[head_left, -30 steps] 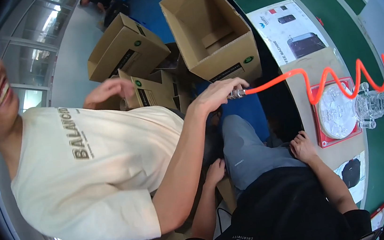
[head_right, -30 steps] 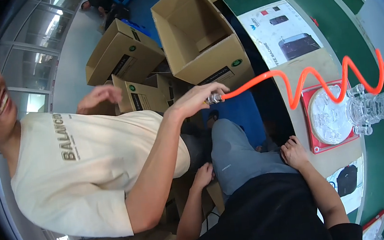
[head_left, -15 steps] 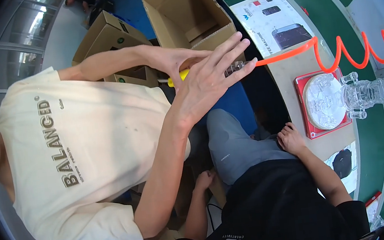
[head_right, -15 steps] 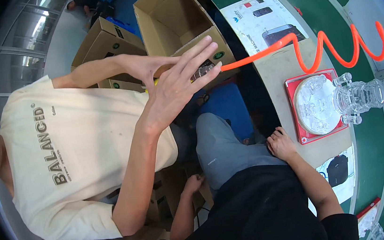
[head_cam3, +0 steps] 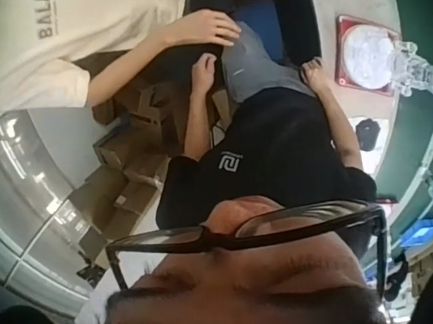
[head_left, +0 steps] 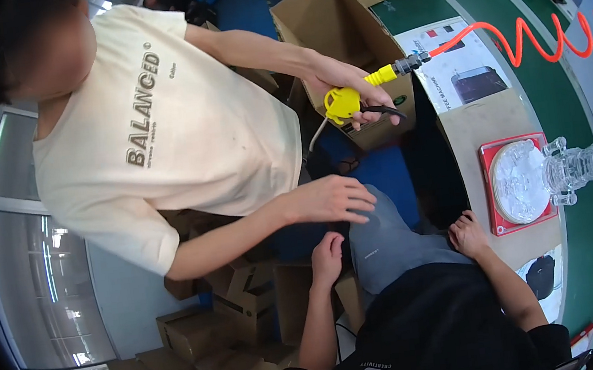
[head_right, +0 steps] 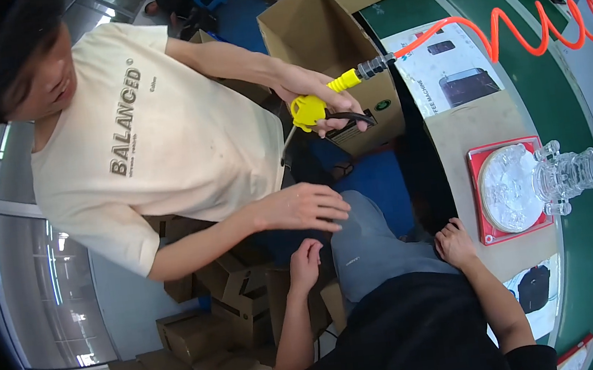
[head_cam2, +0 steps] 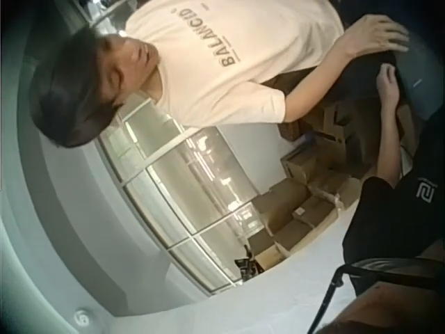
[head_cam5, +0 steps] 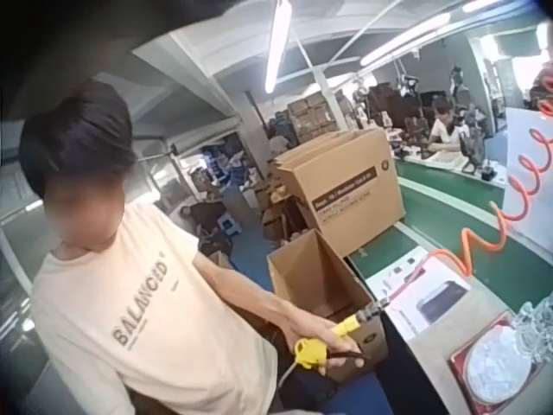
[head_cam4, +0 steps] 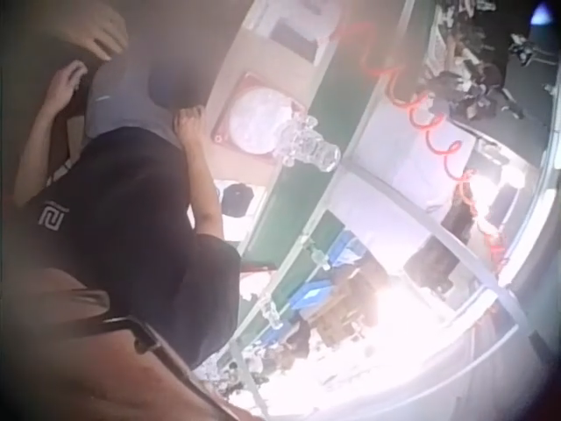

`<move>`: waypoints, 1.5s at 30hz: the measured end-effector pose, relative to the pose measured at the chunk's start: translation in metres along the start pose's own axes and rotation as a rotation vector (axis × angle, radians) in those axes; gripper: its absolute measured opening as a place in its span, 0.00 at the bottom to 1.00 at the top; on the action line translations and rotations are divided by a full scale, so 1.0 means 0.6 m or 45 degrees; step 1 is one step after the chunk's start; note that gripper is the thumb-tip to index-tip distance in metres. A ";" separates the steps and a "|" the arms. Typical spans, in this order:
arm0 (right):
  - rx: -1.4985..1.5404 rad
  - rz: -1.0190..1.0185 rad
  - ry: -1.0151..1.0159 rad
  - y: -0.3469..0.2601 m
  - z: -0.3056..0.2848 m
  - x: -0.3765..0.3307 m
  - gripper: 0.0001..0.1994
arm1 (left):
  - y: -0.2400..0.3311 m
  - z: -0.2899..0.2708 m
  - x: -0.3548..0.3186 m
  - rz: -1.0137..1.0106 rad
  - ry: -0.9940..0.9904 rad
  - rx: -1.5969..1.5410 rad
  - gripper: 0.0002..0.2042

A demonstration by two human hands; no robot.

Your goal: Cleaning glass components with a compressed air nozzle and packing them into cardboard boxes for shipping.

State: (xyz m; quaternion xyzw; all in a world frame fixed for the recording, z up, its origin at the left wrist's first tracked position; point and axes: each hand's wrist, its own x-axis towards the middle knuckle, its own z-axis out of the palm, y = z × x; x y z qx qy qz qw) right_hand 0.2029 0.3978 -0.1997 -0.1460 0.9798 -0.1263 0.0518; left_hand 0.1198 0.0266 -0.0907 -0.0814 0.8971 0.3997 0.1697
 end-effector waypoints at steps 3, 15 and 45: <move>0.388 0.054 0.117 -0.008 -0.022 0.016 0.05 | 0.085 0.003 0.007 0.304 -0.134 0.066 0.07; 1.601 -0.351 -0.425 -0.176 -0.297 0.072 0.17 | 0.225 0.163 0.119 1.351 -0.201 0.822 0.40; 0.040 0.047 0.076 -0.008 0.002 -0.012 0.10 | -0.274 0.160 -0.022 -0.809 0.017 0.444 0.28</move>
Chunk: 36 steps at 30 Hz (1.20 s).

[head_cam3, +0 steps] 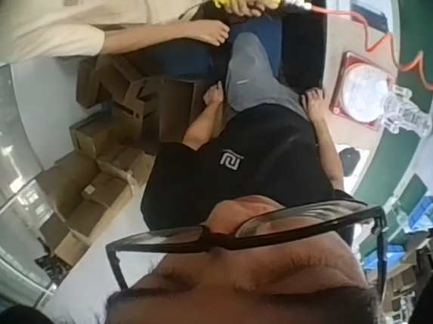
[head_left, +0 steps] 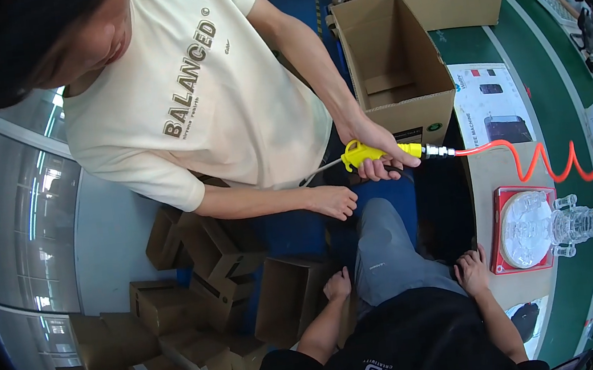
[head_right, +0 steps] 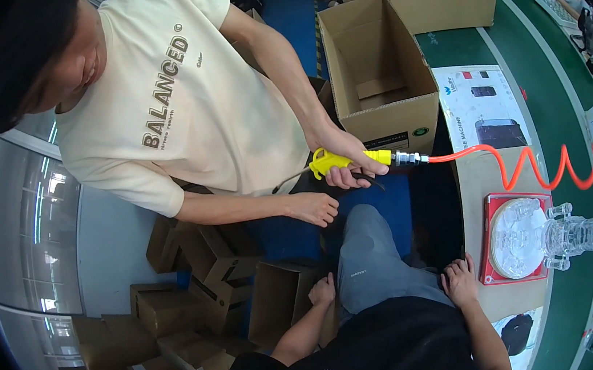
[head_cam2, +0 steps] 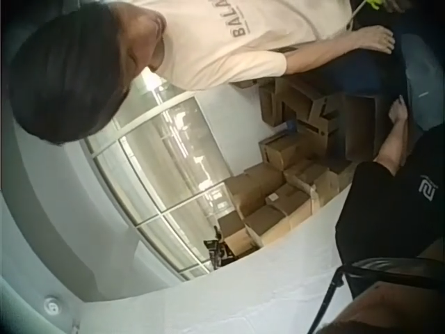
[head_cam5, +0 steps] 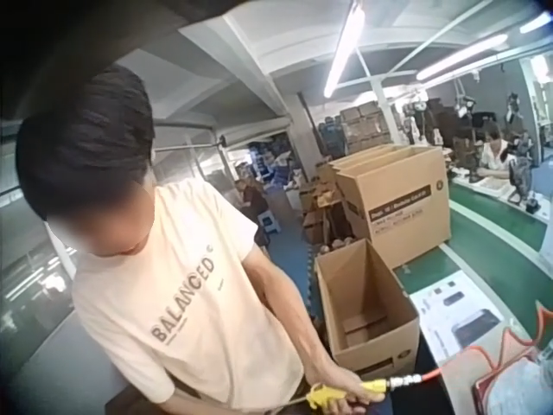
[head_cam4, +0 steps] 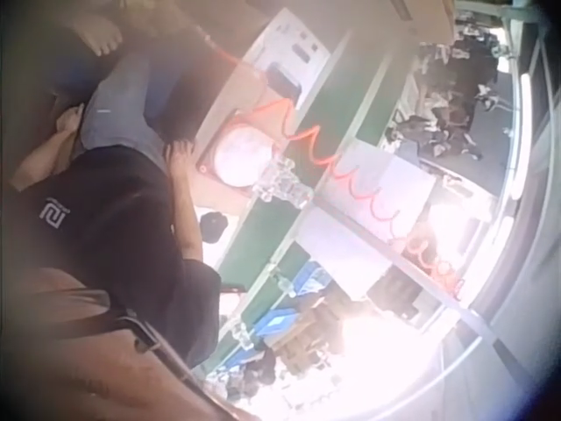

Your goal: Cleaning glass components with a compressed air nozzle and packing them into cardboard boxes for shipping.

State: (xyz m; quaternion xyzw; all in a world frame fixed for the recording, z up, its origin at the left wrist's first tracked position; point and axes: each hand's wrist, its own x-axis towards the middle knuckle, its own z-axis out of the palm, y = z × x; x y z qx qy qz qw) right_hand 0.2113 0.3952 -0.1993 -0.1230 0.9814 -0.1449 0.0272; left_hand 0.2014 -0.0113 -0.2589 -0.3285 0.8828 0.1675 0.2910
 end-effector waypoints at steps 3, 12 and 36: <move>-0.006 0.017 0.009 0.003 -0.002 -0.004 0.08 | 0.015 0.001 -0.008 -0.008 0.024 0.014 0.28; -0.039 0.033 0.024 0.003 0.004 -0.005 0.07 | 0.014 -0.003 -0.007 0.018 0.029 -0.007 0.27; -0.105 0.032 -0.011 0.006 0.001 -0.006 0.07 | 0.013 0.005 -0.006 -0.005 0.085 0.013 0.23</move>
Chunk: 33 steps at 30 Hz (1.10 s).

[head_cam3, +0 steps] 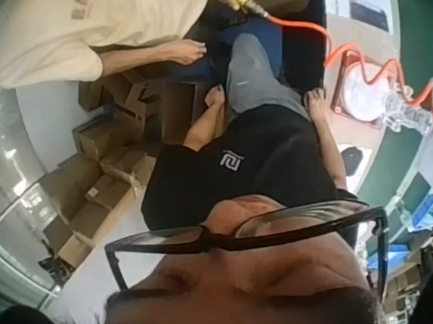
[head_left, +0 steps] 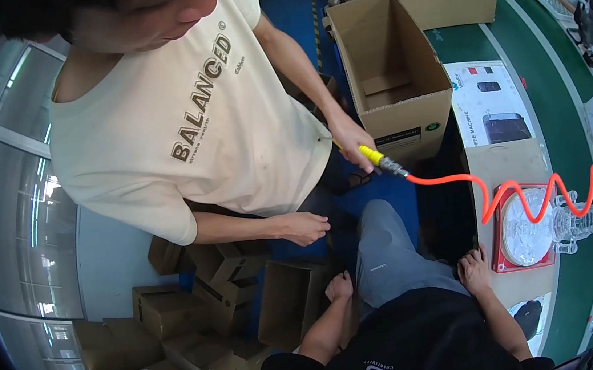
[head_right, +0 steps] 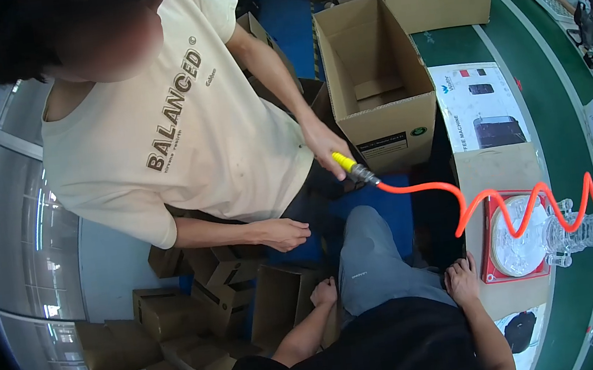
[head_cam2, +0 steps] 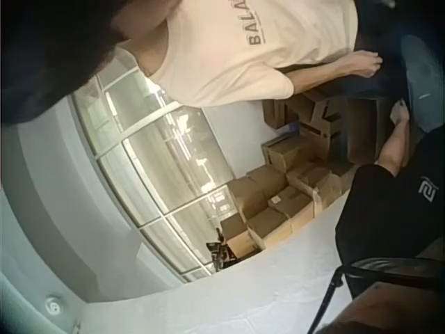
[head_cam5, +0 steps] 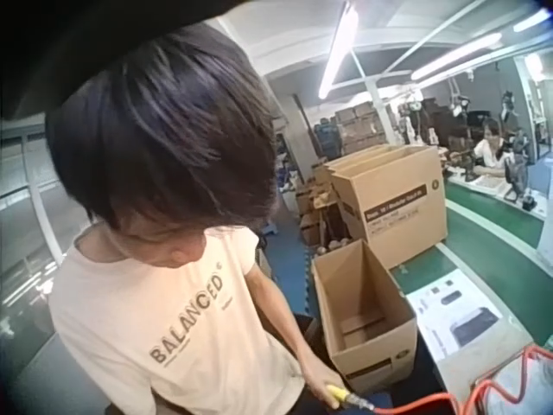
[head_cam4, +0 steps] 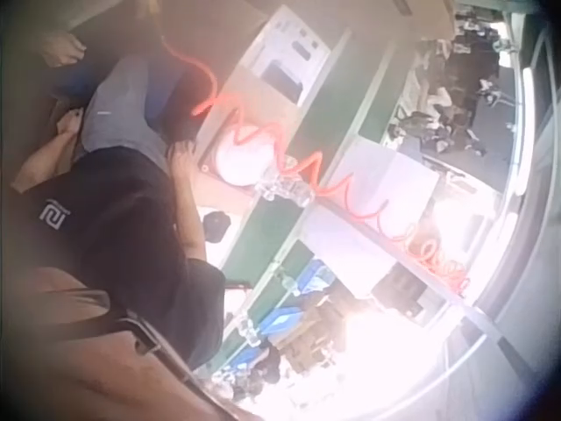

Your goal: Cleaning glass components with a compressed air nozzle and packing them into cardboard boxes for shipping.

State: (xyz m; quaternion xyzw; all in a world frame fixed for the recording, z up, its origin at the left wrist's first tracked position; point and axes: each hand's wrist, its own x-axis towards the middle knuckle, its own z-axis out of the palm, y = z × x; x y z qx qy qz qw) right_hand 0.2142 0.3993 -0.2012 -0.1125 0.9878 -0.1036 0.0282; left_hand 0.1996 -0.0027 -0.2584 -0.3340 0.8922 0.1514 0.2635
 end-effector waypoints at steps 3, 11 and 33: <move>-0.007 0.001 -0.001 0.000 0.000 0.000 0.07 | -0.003 0.002 0.002 0.003 0.001 0.006 0.22; -0.012 0.003 -0.027 -0.002 0.002 0.004 0.08 | -0.003 -0.002 0.003 0.009 0.017 0.027 0.22; -0.002 -0.019 0.031 0.005 0.011 -0.003 0.08 | -0.009 0.007 0.013 0.006 -0.045 0.064 0.23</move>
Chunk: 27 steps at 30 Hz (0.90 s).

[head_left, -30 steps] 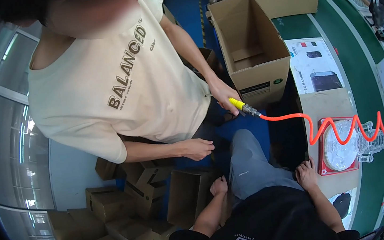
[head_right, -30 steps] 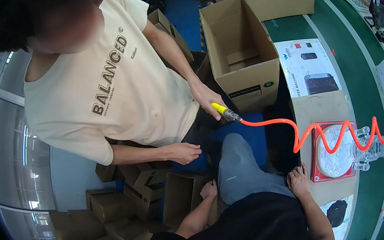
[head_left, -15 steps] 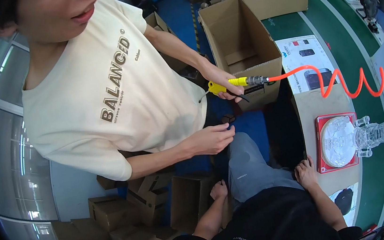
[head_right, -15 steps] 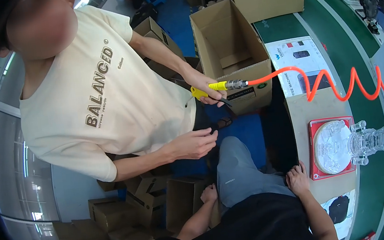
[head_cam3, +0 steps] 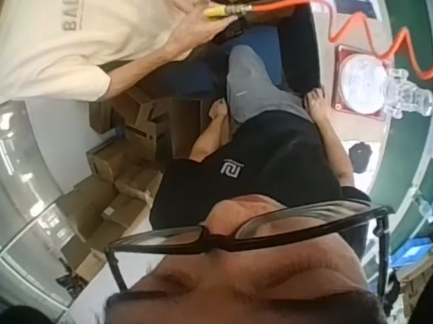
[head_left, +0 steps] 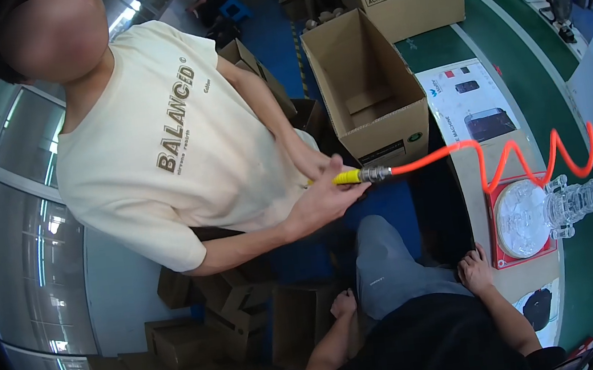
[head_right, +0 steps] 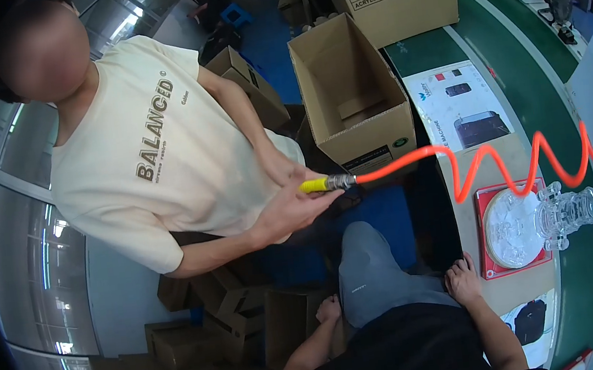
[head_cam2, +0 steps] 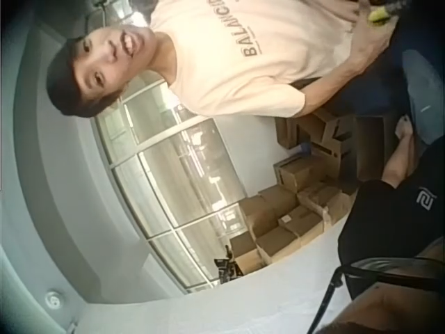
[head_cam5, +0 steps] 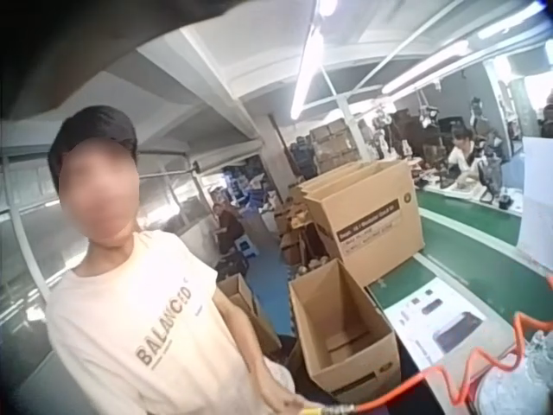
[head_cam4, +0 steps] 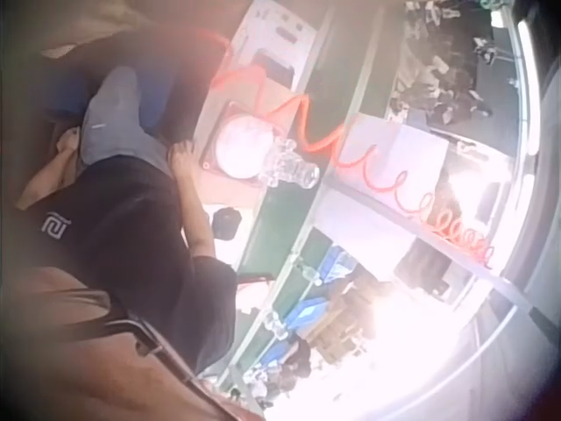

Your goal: Cleaning glass components with a compressed air nozzle and packing them into cardboard boxes for shipping.

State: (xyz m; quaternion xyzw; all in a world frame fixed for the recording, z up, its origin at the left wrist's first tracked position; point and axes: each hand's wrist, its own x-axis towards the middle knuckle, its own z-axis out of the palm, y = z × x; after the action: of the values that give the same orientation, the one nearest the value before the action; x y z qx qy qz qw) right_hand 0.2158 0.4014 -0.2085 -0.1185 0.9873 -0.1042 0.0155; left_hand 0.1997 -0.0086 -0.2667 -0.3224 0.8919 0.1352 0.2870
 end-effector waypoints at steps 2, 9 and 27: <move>-0.016 -0.007 0.027 0.000 -0.002 0.000 0.08 | 0.001 -0.001 0.001 -0.004 0.001 -0.008 0.23; -0.001 -0.001 -0.019 -0.002 -0.004 0.003 0.09 | -0.002 -0.004 0.002 -0.012 -0.010 -0.018 0.23; 0.002 0.010 -0.025 -0.004 -0.009 0.006 0.09 | -0.001 -0.005 0.004 -0.022 -0.047 -0.043 0.23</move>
State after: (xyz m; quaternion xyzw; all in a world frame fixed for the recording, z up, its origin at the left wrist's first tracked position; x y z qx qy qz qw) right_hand 0.2124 0.3995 -0.2030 -0.1159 0.9875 -0.1037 0.0258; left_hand 0.1976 -0.0114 -0.2657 -0.3323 0.8812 0.1537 0.2990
